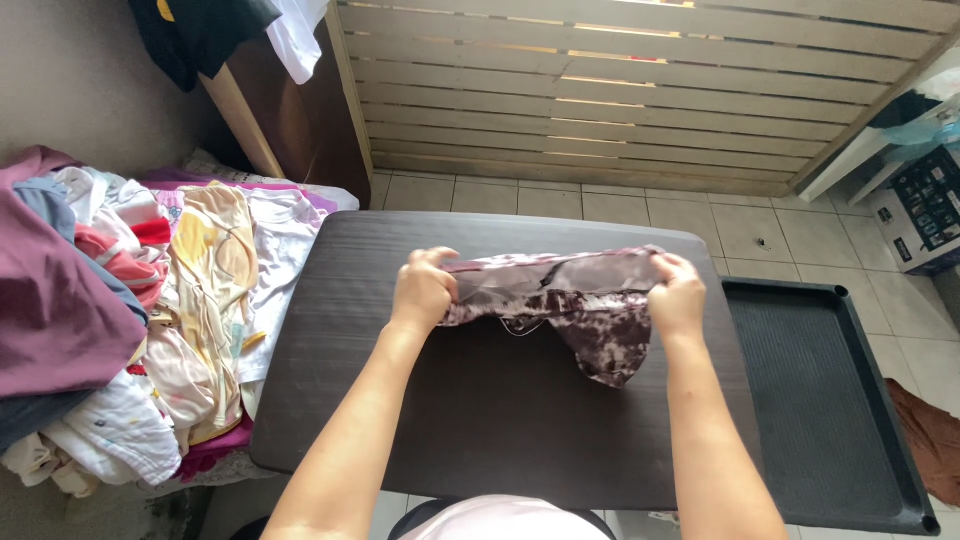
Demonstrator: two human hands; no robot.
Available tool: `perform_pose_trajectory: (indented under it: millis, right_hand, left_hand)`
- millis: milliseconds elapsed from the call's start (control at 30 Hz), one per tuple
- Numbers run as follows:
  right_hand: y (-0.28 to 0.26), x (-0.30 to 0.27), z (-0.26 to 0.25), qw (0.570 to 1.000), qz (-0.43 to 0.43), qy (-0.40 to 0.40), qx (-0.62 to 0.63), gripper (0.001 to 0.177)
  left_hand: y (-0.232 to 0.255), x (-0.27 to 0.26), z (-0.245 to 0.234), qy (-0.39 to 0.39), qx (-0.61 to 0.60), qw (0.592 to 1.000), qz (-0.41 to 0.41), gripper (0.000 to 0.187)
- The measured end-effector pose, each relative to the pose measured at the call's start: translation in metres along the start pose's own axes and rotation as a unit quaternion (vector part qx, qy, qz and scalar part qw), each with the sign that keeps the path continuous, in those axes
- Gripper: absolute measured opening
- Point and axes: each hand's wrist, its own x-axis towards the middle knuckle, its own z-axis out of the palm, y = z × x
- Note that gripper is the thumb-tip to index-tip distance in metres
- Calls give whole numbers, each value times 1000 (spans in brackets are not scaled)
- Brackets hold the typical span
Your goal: Folding several pieces of clothing on a table and placing them in a black tray.
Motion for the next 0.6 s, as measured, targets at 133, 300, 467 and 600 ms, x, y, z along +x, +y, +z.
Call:
perform_pose_trajectory:
  millis: [133, 300, 467, 600]
  right_hand:
    - [50, 26, 6, 992, -62, 105, 15, 39]
    - [-8, 32, -52, 983, 168, 73, 13, 21]
    - [119, 89, -50, 974, 112, 189, -61, 33]
    - [59, 124, -67, 977, 33, 207, -32, 54]
  left_hand:
    - [44, -1, -30, -140, 118, 981, 60, 16]
    - [70, -7, -35, -212, 65, 968, 121, 16]
    - [111, -20, -6, -342, -169, 922, 61, 33]
    - [122, -29, 23, -376, -368, 848, 61, 39]
